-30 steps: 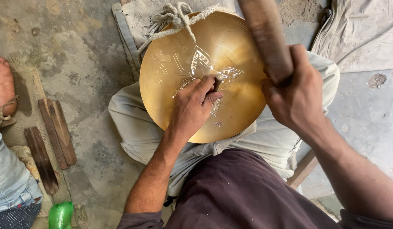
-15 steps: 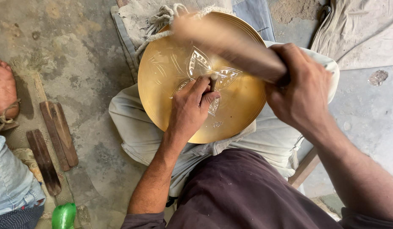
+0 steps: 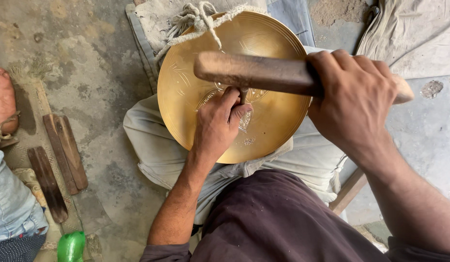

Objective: The person sits cross-legged on the floor with a brass disc resting on their lap. They hold a punch against the pre-drawn floral pattern and strike it with a wooden mallet, repositioning the punch repeatedly to emboss the design into the brass.

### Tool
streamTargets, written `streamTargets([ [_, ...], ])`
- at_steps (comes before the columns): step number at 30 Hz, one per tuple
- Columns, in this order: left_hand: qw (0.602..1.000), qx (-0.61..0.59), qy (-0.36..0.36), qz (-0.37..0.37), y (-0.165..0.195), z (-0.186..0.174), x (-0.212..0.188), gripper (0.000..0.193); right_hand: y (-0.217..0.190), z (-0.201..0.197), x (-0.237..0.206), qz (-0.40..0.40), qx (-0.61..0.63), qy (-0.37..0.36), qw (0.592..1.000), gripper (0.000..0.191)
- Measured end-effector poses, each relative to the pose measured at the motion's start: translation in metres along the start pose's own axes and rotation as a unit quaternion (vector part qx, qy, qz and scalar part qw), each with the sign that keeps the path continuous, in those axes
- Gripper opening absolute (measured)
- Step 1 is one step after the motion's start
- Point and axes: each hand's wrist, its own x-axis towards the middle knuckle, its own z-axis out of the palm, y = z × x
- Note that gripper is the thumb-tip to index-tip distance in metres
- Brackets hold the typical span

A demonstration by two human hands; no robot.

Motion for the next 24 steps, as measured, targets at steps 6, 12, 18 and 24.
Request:
streamTargets([
  [6,1.000,-0.008,0.008,-0.002,-0.0008,0.0027,-0.0010,0.030,-0.0018,0.0033,0.0031,0.056,0.029,-0.083,0.995,0.027],
  [12,0.998,-0.046,0.012,-0.029,0.0013,0.0005,-0.0023,0.032,0.0016,0.0018,0.0046,0.081,0.165,-0.014,0.983,0.036],
  [18,0.998,-0.048,0.029,-0.025,0.0002,0.0043,-0.0049,0.031,-0.0011,0.0012,0.0060,0.014,0.051,-0.009,0.999,0.029],
  [24,0.999,-0.013,0.041,0.011,-0.0004,0.0061,-0.0028,0.031,0.0005,-0.0008,0.0100,0.023,0.018,-0.062,0.998,0.026],
])
